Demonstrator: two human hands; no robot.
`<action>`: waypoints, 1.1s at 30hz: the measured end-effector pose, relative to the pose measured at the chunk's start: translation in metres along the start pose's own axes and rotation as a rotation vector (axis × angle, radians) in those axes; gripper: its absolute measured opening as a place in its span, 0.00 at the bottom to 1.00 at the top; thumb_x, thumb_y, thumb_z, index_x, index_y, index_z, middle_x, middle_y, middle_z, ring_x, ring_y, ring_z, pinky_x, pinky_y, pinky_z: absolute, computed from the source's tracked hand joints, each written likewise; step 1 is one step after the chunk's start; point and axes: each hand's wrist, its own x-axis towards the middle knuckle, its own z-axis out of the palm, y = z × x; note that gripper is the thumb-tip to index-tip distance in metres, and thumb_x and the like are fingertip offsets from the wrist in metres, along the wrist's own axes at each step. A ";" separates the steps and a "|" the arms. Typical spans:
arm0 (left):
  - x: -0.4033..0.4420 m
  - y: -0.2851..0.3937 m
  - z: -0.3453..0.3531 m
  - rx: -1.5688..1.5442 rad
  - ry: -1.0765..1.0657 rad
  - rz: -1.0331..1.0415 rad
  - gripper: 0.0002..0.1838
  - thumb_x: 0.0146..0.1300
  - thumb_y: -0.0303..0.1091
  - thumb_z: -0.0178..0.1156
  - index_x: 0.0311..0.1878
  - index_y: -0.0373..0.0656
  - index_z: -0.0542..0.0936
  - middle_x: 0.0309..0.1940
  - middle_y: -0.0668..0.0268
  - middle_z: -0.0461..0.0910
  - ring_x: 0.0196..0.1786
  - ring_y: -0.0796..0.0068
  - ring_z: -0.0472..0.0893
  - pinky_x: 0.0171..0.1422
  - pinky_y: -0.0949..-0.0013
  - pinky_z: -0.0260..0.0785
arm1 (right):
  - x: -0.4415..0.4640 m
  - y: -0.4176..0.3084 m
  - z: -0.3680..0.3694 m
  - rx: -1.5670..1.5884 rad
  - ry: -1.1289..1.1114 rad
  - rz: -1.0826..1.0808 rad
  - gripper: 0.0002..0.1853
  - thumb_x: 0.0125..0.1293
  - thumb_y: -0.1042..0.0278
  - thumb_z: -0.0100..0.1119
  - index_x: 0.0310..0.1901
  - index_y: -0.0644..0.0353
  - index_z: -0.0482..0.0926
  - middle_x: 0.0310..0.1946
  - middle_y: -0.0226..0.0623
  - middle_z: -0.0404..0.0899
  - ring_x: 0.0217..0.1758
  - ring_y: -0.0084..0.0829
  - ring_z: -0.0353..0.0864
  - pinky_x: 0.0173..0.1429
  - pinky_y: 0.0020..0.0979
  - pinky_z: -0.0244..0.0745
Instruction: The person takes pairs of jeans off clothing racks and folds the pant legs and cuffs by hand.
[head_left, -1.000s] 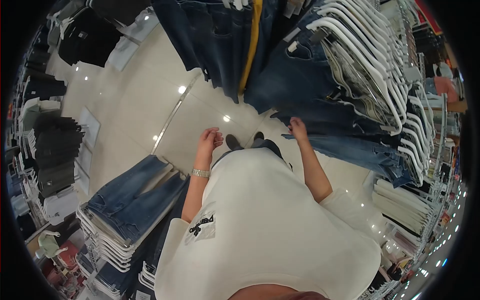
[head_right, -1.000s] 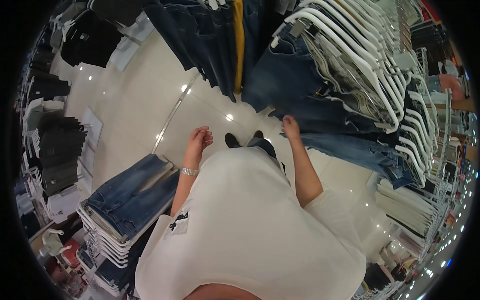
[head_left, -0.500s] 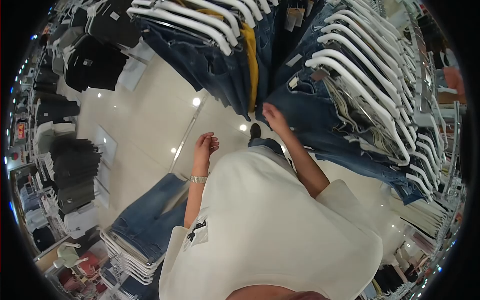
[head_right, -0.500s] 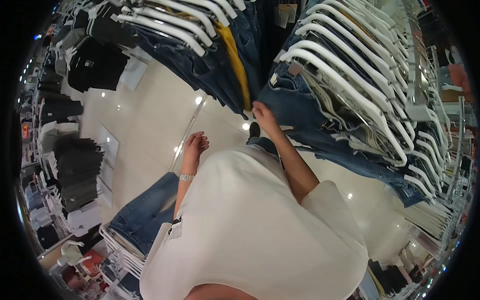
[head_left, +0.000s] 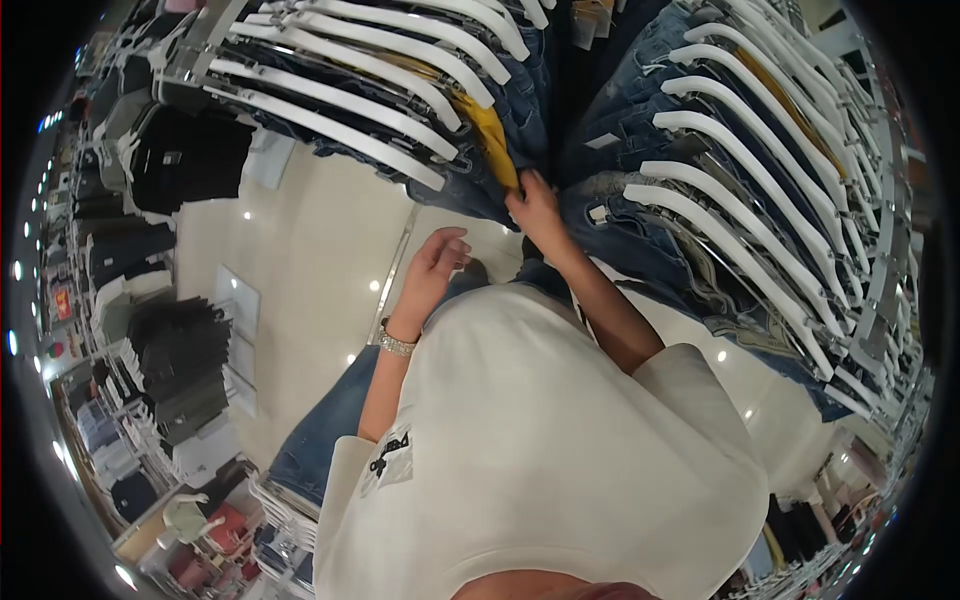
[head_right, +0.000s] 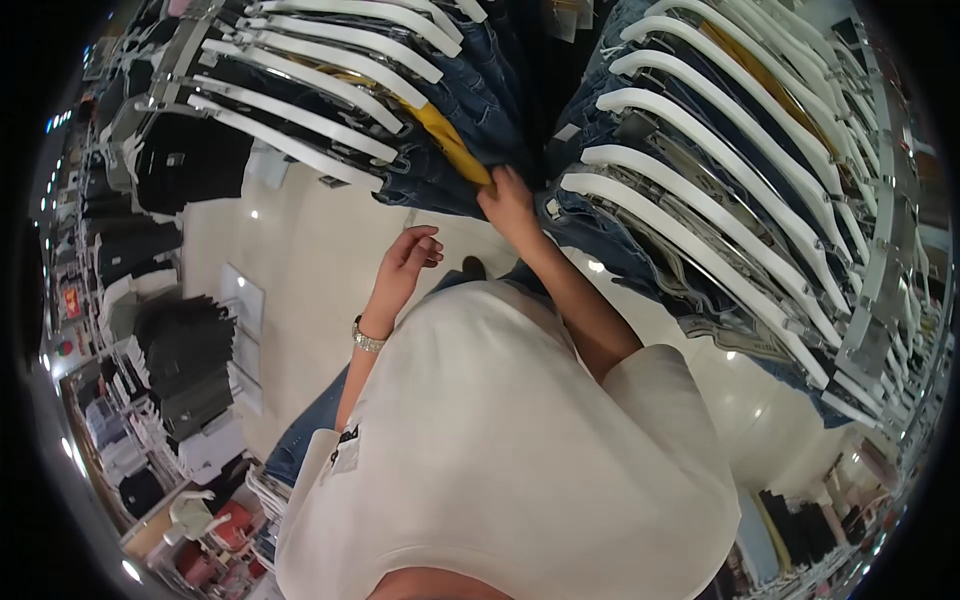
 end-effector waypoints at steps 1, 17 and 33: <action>0.004 0.005 0.000 0.016 -0.033 0.008 0.16 0.77 0.35 0.50 0.60 0.36 0.75 0.42 0.64 0.81 0.45 0.76 0.81 0.54 0.71 0.74 | -0.002 -0.002 0.004 0.000 0.035 -0.028 0.20 0.58 0.68 0.63 0.52 0.66 0.75 0.48 0.56 0.77 0.52 0.56 0.77 0.53 0.47 0.74; 0.045 0.020 -0.003 0.381 0.010 0.454 0.26 0.71 0.34 0.56 0.69 0.36 0.67 0.69 0.45 0.67 0.75 0.51 0.63 0.78 0.59 0.53 | -0.072 -0.083 0.109 0.235 0.056 -0.244 0.14 0.59 0.64 0.68 0.45 0.59 0.82 0.37 0.45 0.84 0.43 0.47 0.85 0.49 0.40 0.78; 0.029 -0.008 -0.037 0.545 0.289 0.581 0.19 0.73 0.32 0.48 0.63 0.35 0.72 0.55 0.45 0.78 0.53 0.46 0.80 0.57 0.59 0.73 | -0.010 -0.072 0.027 -0.112 0.521 0.181 0.33 0.61 0.44 0.65 0.55 0.69 0.77 0.51 0.54 0.79 0.56 0.54 0.78 0.59 0.44 0.74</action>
